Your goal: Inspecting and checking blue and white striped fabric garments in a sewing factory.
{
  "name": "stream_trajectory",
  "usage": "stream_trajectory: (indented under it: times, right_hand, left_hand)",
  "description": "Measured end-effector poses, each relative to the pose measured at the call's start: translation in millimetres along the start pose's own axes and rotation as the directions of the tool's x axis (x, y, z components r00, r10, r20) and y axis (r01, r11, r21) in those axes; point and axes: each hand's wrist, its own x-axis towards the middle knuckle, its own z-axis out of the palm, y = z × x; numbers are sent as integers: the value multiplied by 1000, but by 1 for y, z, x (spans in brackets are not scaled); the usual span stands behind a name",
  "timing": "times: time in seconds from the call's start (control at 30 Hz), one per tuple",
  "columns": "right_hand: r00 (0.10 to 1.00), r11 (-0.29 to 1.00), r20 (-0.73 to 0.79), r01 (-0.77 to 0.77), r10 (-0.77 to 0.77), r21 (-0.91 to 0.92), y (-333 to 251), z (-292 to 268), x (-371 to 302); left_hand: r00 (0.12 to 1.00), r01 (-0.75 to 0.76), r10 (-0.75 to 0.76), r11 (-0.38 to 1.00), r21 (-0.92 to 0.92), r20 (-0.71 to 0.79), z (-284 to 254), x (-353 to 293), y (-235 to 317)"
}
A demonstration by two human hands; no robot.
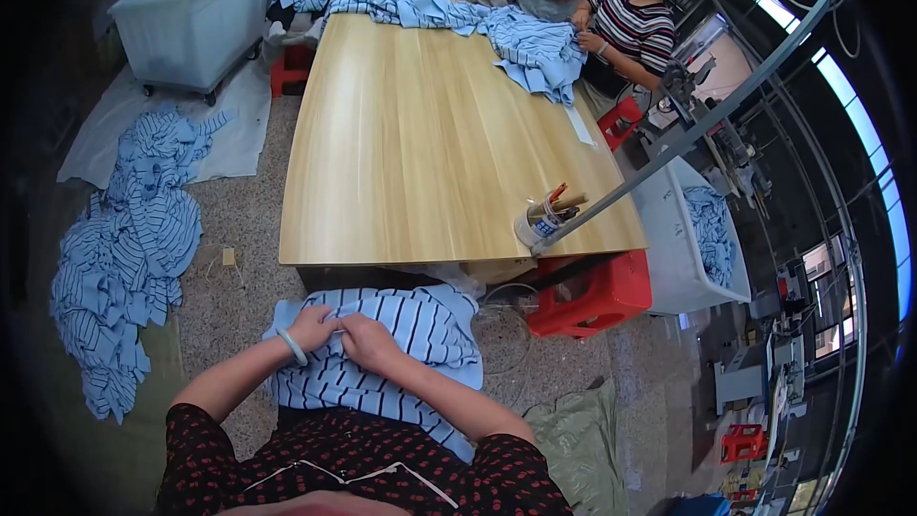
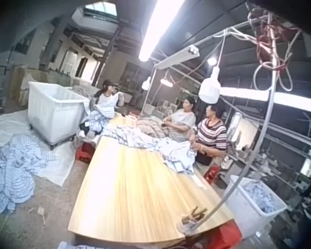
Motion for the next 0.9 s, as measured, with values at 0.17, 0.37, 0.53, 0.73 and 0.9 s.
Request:
stream_trajectory:
  times: [0.17, 0.37, 0.53, 0.73, 0.9]
  right_hand:
    - [989, 993, -92, -107, 112, 54, 1, 5, 4]
    - [990, 993, -84, -111, 114, 44, 3, 7, 5]
    - [989, 993, -103, -106, 110, 44, -1, 5, 1]
    - [992, 999, -127, -20, 15, -37, 0, 7, -4]
    - [991, 997, -129, -32, 24, -65, -3, 7, -7]
  left_hand:
    - [999, 31, -29, 998, -51, 26, -3, -1, 6]
    - [971, 216, -193, 963, -163, 143, -3, -1, 5]
    - [985, 156, -135, 965, -210, 110, -7, -2, 7]
    - [999, -3, 5, 998, 59, -39, 3, -6, 8]
    - [998, -21, 14, 991, 128, 53, -12, -18, 34]
